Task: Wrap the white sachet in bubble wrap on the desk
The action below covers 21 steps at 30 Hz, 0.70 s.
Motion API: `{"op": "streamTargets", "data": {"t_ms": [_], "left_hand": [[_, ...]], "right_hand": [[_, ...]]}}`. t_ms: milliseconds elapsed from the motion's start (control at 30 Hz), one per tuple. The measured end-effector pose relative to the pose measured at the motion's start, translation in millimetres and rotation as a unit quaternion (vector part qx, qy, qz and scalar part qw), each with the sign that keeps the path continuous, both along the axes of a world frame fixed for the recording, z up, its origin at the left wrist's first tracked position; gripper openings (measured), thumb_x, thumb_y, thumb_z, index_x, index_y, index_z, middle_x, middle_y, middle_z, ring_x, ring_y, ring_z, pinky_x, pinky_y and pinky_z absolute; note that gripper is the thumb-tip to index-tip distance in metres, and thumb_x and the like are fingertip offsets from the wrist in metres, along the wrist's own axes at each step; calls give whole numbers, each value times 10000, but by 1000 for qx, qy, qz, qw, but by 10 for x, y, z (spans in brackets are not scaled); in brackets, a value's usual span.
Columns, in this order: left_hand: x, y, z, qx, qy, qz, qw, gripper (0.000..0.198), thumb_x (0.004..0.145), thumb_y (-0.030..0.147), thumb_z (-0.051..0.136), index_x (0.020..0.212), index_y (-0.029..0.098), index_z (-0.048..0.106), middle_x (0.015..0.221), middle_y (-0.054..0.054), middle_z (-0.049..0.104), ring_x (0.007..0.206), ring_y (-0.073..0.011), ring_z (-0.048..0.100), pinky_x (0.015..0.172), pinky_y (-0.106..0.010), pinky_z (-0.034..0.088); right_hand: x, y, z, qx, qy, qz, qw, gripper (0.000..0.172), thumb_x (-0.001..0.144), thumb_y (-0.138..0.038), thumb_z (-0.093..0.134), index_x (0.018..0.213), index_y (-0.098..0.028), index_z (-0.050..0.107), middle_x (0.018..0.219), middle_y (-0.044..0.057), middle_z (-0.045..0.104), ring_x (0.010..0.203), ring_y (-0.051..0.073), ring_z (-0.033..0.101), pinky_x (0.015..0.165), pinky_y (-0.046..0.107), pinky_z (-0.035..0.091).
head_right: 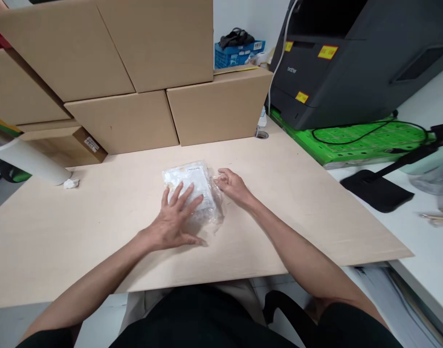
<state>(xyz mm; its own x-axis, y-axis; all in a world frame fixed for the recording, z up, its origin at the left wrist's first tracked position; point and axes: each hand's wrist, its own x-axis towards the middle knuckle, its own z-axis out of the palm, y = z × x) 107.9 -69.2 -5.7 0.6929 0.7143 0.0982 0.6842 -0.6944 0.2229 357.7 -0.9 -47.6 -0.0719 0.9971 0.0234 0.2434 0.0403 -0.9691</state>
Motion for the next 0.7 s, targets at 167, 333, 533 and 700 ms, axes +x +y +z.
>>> {"op": "streamTargets", "data": {"t_ms": [167,333,533,700], "left_hand": [[52,-4,-189,24,-63,32,997,436,963,217,511,1391,288,561,1554,-82,438,1513,-351,211,1182,-675,23],[-111,87,94,6,-474,148,868,302,994,295,473,1218,273,674,1351,-58,646,1320,-237,545,1147,-472,373],[-484,100,226,-98,-741,339,572,193,810,199,647,995,194,703,916,-8,732,979,-166,693,847,-223,550],[-823,-74,-74,-171,-766,426,449,310,688,28,584,959,161,657,821,-19,677,821,-164,682,802,-257,566]], "right_hand": [[-83,-62,64,-38,75,51,995,700,631,-395,732,1254,-160,518,707,-59,568,581,127,531,572,274,411],[-48,-47,196,-35,139,-32,989,573,601,-378,763,1115,-204,579,717,-54,569,549,97,481,522,246,355],[64,28,283,25,211,-132,968,413,559,-292,772,939,-200,639,712,-50,564,556,79,475,532,240,373],[170,127,250,77,214,-206,952,244,559,-180,660,801,-205,667,607,-53,543,516,86,452,494,232,345]]}}
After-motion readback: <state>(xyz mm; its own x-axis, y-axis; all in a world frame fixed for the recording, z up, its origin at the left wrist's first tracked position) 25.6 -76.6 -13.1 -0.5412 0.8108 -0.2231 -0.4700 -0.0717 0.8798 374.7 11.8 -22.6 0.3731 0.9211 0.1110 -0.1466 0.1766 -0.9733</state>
